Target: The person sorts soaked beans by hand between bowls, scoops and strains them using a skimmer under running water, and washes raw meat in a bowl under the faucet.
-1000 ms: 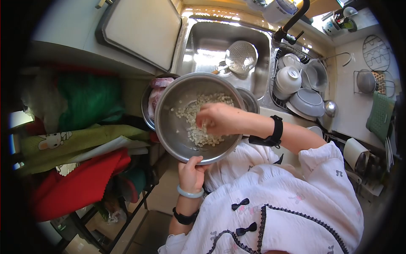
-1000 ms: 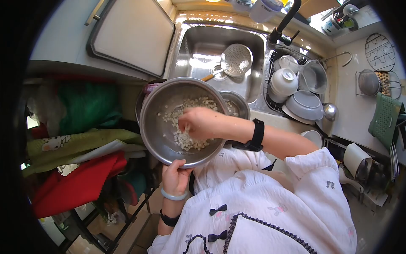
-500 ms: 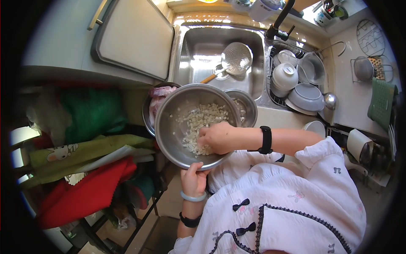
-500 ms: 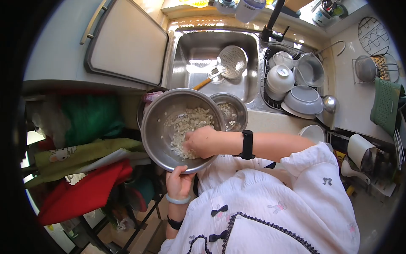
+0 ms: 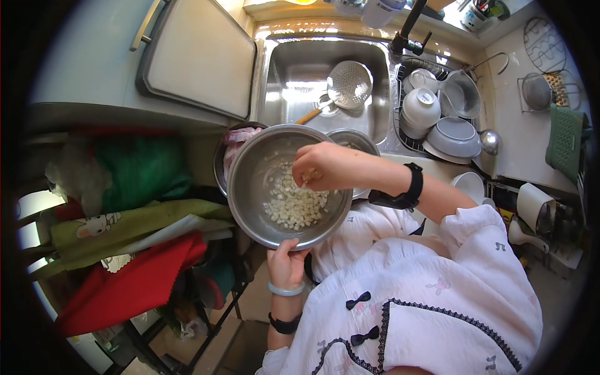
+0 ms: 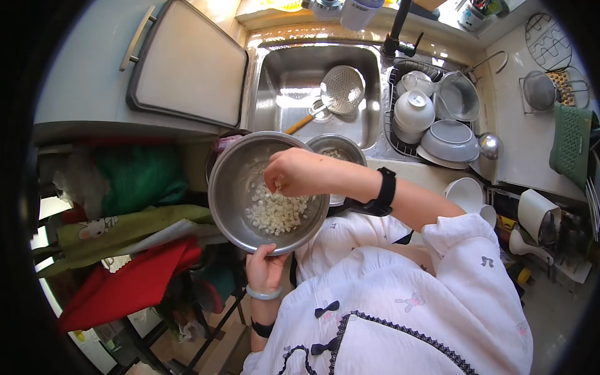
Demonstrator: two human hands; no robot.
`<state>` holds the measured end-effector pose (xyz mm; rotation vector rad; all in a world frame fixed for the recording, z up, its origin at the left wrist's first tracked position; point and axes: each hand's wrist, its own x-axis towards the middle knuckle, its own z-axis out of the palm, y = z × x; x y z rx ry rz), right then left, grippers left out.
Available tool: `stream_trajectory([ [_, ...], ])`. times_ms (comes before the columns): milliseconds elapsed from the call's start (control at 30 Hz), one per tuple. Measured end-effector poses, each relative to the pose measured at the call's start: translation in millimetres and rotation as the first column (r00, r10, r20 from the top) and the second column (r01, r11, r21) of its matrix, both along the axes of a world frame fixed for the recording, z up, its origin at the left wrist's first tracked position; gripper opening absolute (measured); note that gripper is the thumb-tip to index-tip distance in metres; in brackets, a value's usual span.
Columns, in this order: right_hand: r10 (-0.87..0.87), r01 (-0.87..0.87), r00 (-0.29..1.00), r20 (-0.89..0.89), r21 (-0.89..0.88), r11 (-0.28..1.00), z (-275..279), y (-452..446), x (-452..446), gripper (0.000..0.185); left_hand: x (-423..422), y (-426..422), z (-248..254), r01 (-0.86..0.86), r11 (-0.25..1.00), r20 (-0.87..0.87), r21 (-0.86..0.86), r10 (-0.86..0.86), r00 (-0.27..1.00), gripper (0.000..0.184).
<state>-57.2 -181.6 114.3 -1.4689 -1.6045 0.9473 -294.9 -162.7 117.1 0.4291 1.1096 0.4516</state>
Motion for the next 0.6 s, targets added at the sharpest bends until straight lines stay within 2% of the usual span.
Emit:
stream_trajectory([
  [167, -0.153, 0.15, 0.985, -0.084, -0.045, 0.988, 18, -20, 34, 0.015, -9, -1, -8, -0.013, 1.0, 0.007, -0.014, 0.013, 1.0, 0.04],
  [300, -0.256, 0.239, 0.96, -0.111, -0.143, 0.96, -4, -41, 56, 0.015, -9, -2, -7, -0.024, 1.0, 0.001, -0.007, 0.024, 1.0, 0.04],
  [367, -0.278, 0.285, 0.959, 0.06, -0.181, 0.941, -27, -51, 59, 0.015, -10, -2, -8, -0.029, 1.0, -0.003, 0.003, 0.029, 1.0, 0.041],
  [500, -0.214, 0.231, 0.973, 0.09, -0.288, 0.929, -68, -61, 48, 0.019, -10, -1, -5, -0.041, 0.999, -0.01, 0.012, 0.041, 0.999, 0.044],
  [600, -0.173, 0.2, 0.967, 0.186, -0.137, 0.97, -82, -65, 39, 0.026, -11, 1, -3, -0.035, 0.999, -0.015, 0.01, 0.035, 0.999, 0.045],
])
